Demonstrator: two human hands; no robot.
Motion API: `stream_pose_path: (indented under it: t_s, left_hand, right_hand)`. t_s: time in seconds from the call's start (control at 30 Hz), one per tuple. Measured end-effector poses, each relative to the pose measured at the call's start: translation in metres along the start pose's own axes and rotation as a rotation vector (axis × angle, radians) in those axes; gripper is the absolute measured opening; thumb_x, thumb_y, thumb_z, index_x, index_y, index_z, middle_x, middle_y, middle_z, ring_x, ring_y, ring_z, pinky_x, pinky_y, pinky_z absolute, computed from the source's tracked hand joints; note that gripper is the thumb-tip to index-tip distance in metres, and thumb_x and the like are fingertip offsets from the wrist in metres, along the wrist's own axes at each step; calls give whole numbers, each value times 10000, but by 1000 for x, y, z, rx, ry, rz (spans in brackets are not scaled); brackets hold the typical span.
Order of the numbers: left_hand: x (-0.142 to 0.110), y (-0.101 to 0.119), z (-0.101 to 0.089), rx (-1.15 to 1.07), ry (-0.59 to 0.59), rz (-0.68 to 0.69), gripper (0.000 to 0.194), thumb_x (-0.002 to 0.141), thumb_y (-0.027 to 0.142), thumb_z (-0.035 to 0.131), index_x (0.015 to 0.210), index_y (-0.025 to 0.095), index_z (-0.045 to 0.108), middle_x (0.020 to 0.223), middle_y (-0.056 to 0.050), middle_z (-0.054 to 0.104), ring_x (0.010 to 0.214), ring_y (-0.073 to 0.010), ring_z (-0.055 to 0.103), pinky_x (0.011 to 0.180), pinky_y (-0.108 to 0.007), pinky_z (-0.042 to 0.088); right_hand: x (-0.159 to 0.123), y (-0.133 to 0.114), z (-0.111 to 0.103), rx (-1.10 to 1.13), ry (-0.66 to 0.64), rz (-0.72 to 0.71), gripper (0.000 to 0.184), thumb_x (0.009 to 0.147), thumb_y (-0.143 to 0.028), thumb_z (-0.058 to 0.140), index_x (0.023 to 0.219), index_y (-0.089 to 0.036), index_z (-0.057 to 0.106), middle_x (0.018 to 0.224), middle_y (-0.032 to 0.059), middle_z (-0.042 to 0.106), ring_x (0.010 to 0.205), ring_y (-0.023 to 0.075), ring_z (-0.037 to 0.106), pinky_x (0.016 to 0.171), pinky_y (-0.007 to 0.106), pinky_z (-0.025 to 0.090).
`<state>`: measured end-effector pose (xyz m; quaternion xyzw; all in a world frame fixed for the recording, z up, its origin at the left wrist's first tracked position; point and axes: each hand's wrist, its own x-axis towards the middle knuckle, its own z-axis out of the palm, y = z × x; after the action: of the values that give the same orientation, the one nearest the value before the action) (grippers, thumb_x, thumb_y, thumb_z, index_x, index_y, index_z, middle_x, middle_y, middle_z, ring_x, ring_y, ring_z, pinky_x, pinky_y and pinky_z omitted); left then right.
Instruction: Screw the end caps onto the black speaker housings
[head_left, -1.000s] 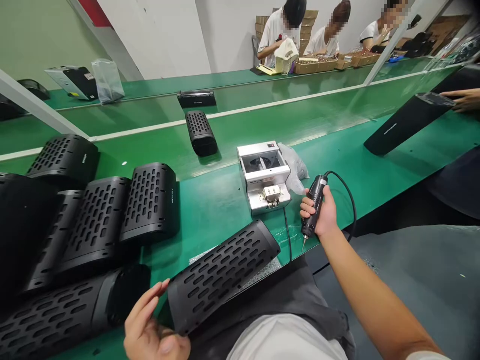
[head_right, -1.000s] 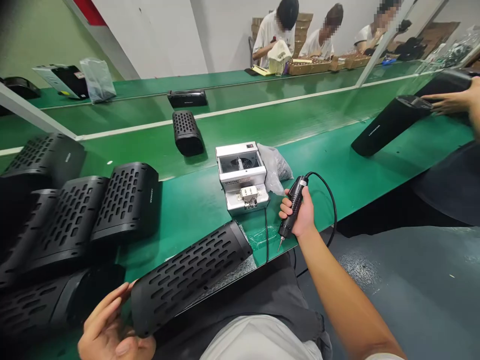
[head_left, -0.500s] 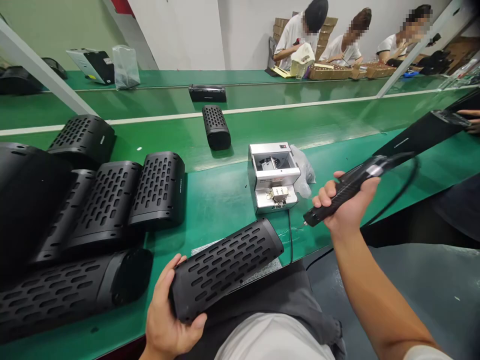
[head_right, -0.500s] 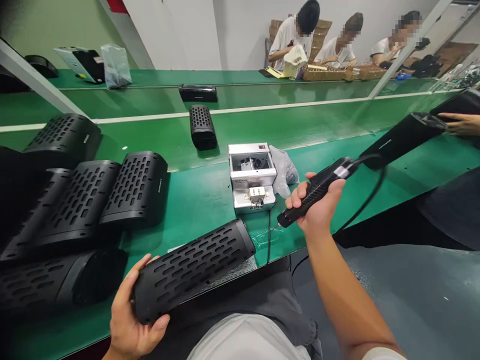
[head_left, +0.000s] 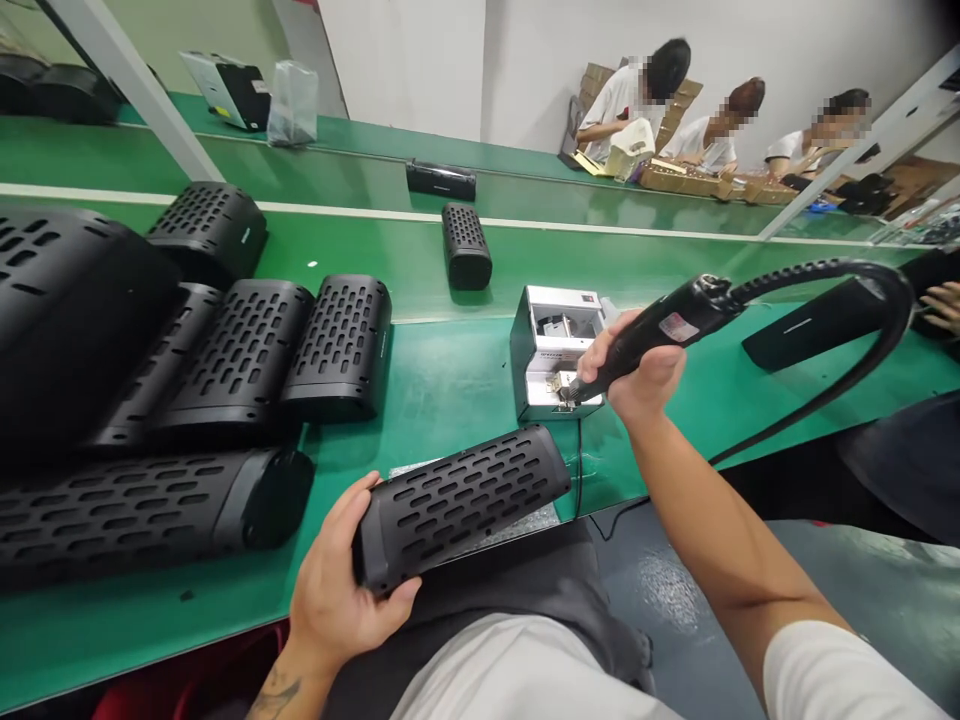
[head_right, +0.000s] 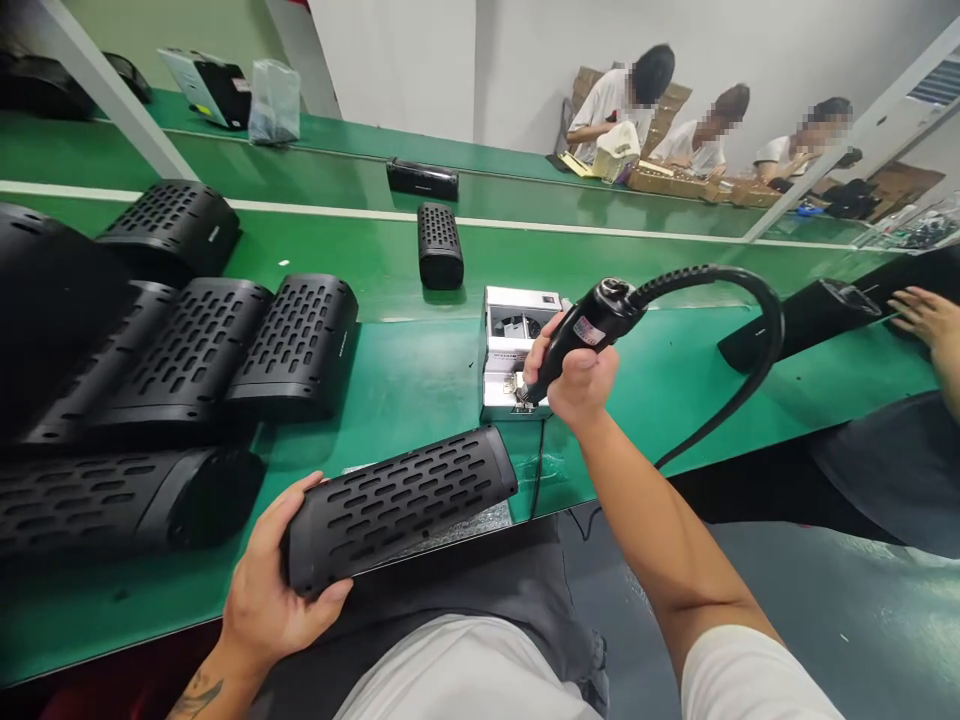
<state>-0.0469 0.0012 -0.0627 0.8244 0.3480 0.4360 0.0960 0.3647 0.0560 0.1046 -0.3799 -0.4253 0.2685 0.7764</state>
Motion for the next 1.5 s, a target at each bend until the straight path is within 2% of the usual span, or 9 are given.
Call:
stream_pose_path:
  t_s: [0.3, 0.4, 0.5, 0.57, 0.63, 0.73, 0.97, 1.27, 1.5]
  left_hand:
    - [0, -2, 1, -14, -15, -12, 1055, 1062, 644, 853, 1929, 256, 394, 1774, -268, 693, 1585, -501, 784, 1261, -676, 725]
    - [1, 0, 0, -36, -43, -35, 1108, 1031, 634, 896, 1933, 255, 375, 1812, -272, 670, 1620, -510, 766, 1287, -679, 708]
    - [2, 3, -1, -35, -95, -106, 1137, 1004, 622, 916, 1924, 254, 358, 1836, -263, 659, 1645, -505, 752, 1317, -675, 691]
    - [2, 3, -1, -31, -112, -130, 1129, 1002, 613, 915, 1916, 246, 363, 1840, -259, 658, 1654, -498, 747, 1335, -668, 681]
    - [2, 3, -2, -27, -114, -125, 1120, 1006, 606, 913, 1914, 244, 367, 1846, -254, 656, 1660, -496, 743, 1345, -664, 676]
    - [3, 3, -2, -27, -93, -95, 1121, 1012, 587, 916, 1927, 243, 369, 1842, -249, 663, 1654, -499, 747, 1338, -661, 682]
    - [3, 2, -1, -40, -64, -49, 1171, 1007, 553, 952, 1973, 273, 352, 1837, -248, 675, 1648, -504, 754, 1328, -667, 689]
    - [3, 2, 0, -94, -60, -44, 1177, 996, 506, 980, 1976, 302, 362, 1811, -259, 683, 1625, -532, 760, 1306, -729, 686]
    - [4, 1, 2, -130, -39, -38, 1174, 990, 530, 994, 1970, 310, 387, 1778, -247, 698, 1616, -533, 759, 1320, -734, 677]
  right_hand:
    - [-16, -16, 5, -118, 52, -108, 809, 778, -1067, 943, 978, -289, 850, 612, -46, 666, 456, 163, 629, 475, 325, 556]
    - [-31, -51, 6, -102, 33, -117, 811, 705, -1062, 989, 1023, -327, 861, 626, -45, 655, 467, 192, 635, 478, 356, 571]
    - [-60, -101, 5, -94, -41, -31, 801, 662, -1037, 1039, 1083, -369, 899, 674, -10, 694, 498, 238, 663, 538, 452, 661]
    - [-82, -127, 4, -115, -114, 60, 716, 745, -1011, 1021, 1110, -399, 947, 676, 25, 728, 508, 272, 687, 595, 518, 699]
    - [-102, -137, 4, -113, -172, 110, 633, 860, -979, 964, 1127, -406, 986, 677, 57, 763, 517, 298, 710, 615, 543, 696]
    - [-115, -125, 5, -58, -227, 128, 520, 969, -836, 957, 1194, -370, 1005, 754, 81, 833, 580, 316, 759, 657, 543, 691]
    - [-100, -80, 6, 83, -287, 66, 599, 906, -811, 1053, 1161, -274, 981, 754, 27, 835, 523, 252, 740, 557, 438, 657]
    - [-86, -66, 20, 89, -313, 186, 618, 830, -841, 1088, 1015, -283, 900, 682, -18, 786, 464, 220, 689, 470, 382, 620]
    - [-96, -73, 14, 43, -413, 122, 552, 915, -832, 1031, 1038, -307, 914, 707, -31, 784, 471, 181, 690, 530, 353, 632]
